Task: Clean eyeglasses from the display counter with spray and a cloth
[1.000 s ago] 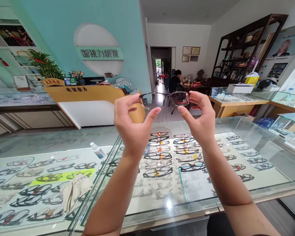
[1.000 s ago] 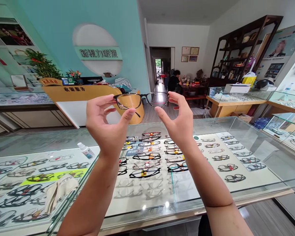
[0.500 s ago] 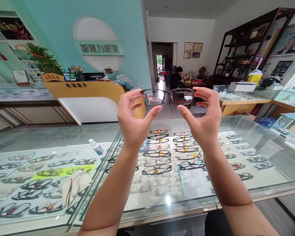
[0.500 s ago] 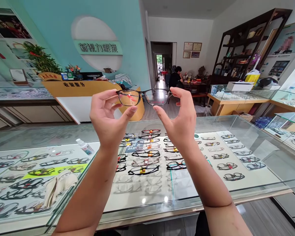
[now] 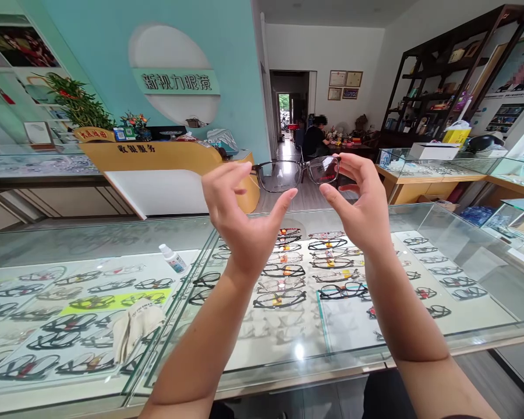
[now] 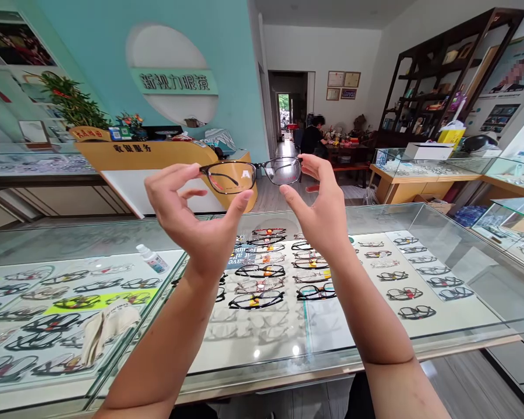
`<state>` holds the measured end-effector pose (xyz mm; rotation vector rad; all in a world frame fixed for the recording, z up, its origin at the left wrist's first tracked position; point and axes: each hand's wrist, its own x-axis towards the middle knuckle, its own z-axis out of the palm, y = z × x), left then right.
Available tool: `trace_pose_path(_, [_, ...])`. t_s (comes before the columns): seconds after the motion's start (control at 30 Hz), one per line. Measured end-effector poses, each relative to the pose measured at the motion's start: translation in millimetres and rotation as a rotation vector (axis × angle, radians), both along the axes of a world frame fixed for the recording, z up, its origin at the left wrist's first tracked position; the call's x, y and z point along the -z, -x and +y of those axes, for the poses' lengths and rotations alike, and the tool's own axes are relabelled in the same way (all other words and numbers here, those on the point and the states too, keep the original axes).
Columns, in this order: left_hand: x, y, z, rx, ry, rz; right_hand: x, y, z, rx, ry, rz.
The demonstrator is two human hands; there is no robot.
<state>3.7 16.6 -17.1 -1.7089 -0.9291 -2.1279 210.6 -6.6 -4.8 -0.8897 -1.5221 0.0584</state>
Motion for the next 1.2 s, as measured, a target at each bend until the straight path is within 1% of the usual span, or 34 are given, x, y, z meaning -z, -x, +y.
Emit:
trace_pose_path(0.07, [-0.8,-1.3,-1.2,0.019,-0.009,0.001,-0.5,-1.0,0.9,-0.019,0.019,0.012])
trace_pose_path(0.13, [-2.3,-1.3,-1.7,0.059,0.017,-0.025,-0.7,-0.2,0.4,-0.016,0.022,0.024])
trace_pose_path(0.2, [-3.6,-0.1,-0.6,0.129,0.097,-0.071,-0.6,2.3,-1.1,0.011,0.007,0.032])
trace_pose_path(0.33, [-3.8,4.8,6.5,0.337,0.33,-0.153,0.5,9.4,-5.0,0.092,-0.059,0.059])
trace_pose_path(0.43, [-2.8,6.6,11.5,0.412,0.384,-0.169,1.8,12.4,-6.5,0.131,-0.096,0.059])
trace_pose_path(0.5, [-2.5,5.2,12.2,0.395,0.361,-0.153,2.6,12.1,-6.2,0.132,-0.102,0.05])
trace_pose_path(0.53, [-2.4,3.9,11.6,0.362,0.332,-0.142,3.0,11.3,-5.6,0.125,-0.096,0.046])
trace_pose_path(0.63, [-1.2,-1.3,8.1,0.188,0.189,-0.117,4.2,7.2,-1.0,0.068,-0.037,0.042])
trace_pose_path(0.73, [1.4,-5.2,3.5,0.062,0.068,-0.091,5.5,2.4,7.9,-0.045,0.046,0.051])
trace_pose_path(0.83, [4.1,-6.3,-0.6,0.005,0.027,-0.063,7.3,-1.4,18.0,-0.166,0.117,0.087])
trace_pose_path(0.9, [4.8,-6.1,-2.7,-0.034,0.006,-0.056,8.5,-2.9,23.1,-0.219,0.15,0.114])
trace_pose_path(0.97, [4.4,-5.8,-4.2,-0.065,-0.011,-0.047,9.5,-3.6,26.2,-0.248,0.174,0.131])
trace_pose_path(1.07, [2.7,-5.7,-4.4,-0.084,-0.003,-0.041,10.2,-3.7,27.0,-0.247,0.194,0.138])
trace_pose_path(1.13, [1.5,-5.4,-2.5,-0.068,0.018,-0.05,10.1,-3.2,25.1,-0.218,0.188,0.137])
trace_pose_path(1.2, [0.6,-4.3,1.6,-0.019,0.046,-0.063,9.6,-2.0,21.3,-0.159,0.145,0.122])
